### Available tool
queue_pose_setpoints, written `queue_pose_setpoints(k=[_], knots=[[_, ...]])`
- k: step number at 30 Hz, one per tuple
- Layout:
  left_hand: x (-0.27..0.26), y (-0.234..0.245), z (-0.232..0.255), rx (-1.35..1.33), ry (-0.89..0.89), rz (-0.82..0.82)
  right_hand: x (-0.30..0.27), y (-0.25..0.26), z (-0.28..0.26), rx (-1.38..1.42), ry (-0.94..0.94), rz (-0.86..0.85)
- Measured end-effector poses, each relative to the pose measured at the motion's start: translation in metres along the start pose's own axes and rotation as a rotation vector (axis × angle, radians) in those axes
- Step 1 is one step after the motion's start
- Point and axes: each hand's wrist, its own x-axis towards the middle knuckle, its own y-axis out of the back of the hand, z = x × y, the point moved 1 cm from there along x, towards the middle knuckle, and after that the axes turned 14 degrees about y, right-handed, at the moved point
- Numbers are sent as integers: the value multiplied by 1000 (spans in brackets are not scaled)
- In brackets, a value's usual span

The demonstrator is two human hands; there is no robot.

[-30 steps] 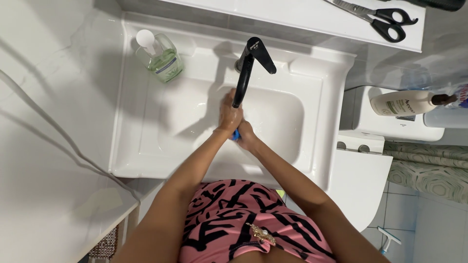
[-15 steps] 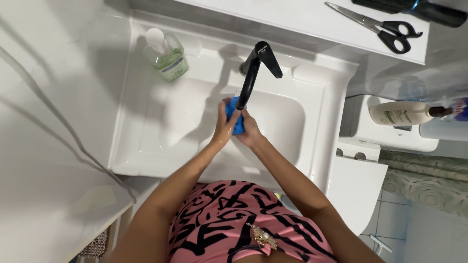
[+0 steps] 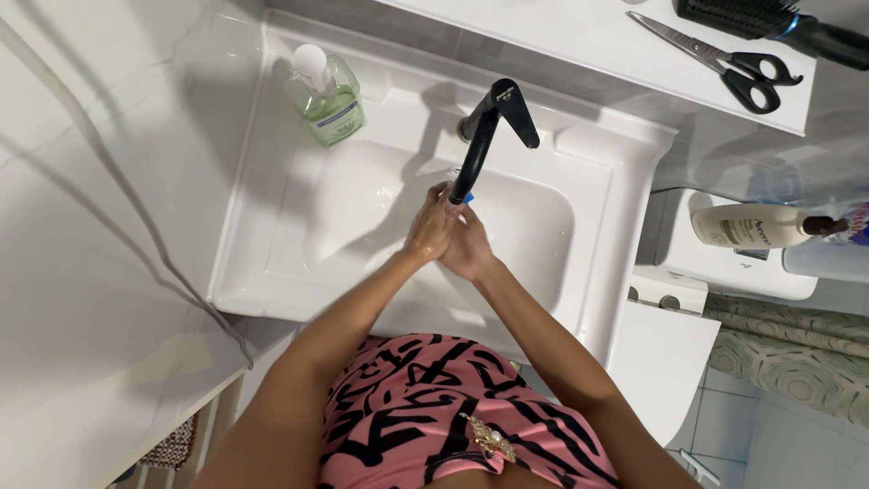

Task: Clean the bathroom sink and faucet using a sponge and soap.

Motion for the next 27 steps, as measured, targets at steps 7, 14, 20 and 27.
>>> queue_pose_setpoints(k=[7, 14, 20, 27], knots=[[19, -1, -14, -769, 506, -472, -45, 75, -52, -1048, -2, -271], [35, -9, -42, -418, 421, 37, -45, 54, -68, -1606, 50, -226], [23, 55, -87, -150, 277, 245, -76, -83, -62, -1688, 348, -617], [-20, 176, 8, -1223, 451, -255, 15, -259, -92, -1574, 1319, -646]])
